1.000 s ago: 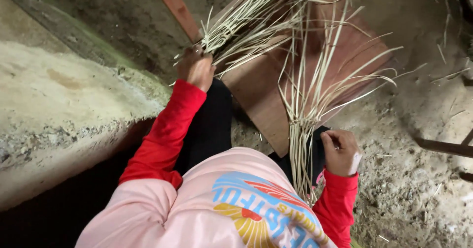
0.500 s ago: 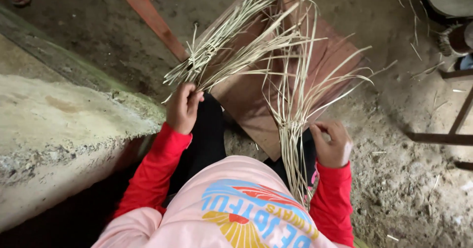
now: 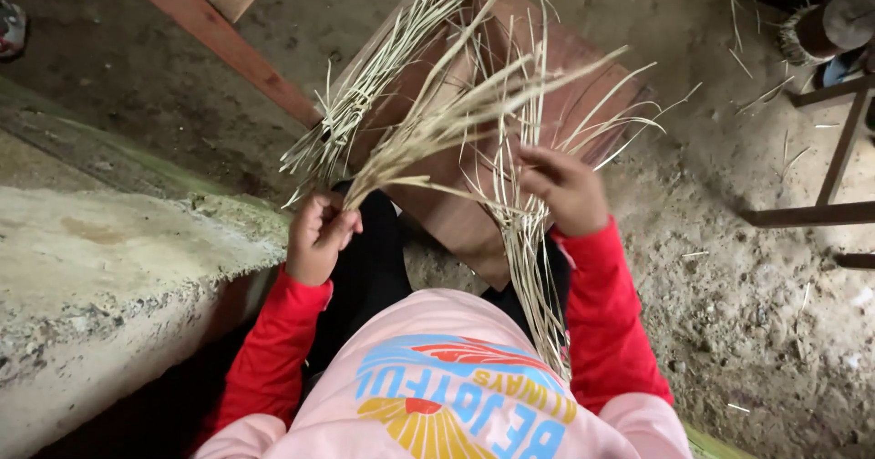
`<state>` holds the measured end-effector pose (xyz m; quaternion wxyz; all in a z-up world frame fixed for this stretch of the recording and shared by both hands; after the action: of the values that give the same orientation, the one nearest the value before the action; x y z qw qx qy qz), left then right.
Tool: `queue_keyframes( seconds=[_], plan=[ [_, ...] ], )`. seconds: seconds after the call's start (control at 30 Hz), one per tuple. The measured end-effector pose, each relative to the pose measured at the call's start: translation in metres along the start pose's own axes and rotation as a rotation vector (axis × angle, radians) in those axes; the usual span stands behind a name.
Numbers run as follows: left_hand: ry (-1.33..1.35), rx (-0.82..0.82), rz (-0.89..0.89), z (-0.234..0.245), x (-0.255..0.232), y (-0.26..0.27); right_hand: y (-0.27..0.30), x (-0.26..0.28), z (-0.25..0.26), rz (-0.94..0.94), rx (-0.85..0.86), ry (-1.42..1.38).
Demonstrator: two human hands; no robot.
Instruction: Weaving long straw strands together by hand to create a bundle or mat.
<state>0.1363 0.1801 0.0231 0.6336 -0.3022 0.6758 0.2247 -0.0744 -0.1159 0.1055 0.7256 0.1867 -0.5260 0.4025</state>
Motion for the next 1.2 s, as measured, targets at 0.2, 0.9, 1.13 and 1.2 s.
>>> queue_keyframes(
  seconds=[0.2,0.9,1.13,1.2],
  plan=[
    [0.122,0.092,0.078,0.006,0.014,0.012,-0.053,0.003,-0.019,-0.068,0.22,-0.842],
    [0.121,0.125,0.184,0.013,0.019,0.022,-0.017,-0.001,0.013,0.059,-0.353,-1.09],
    [0.047,0.158,0.158,0.013,0.013,0.025,-0.032,0.0,0.0,-0.231,-0.476,-1.044],
    [0.009,0.135,0.134,0.014,0.014,0.027,-0.038,0.031,0.004,-0.375,-0.3,-1.082]
  ],
)
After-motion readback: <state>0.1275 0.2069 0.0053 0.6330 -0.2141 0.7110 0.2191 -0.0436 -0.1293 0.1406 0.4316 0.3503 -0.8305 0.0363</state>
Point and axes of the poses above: each hand's wrist, its own y-axis away from the middle knuckle, its own z-axis out of the back of the hand, x = y × z, the point moved 1 cm from there along -y, towards the middle knuckle, and after that the axes turned 7 degrees about z, right-handed, at the moved point
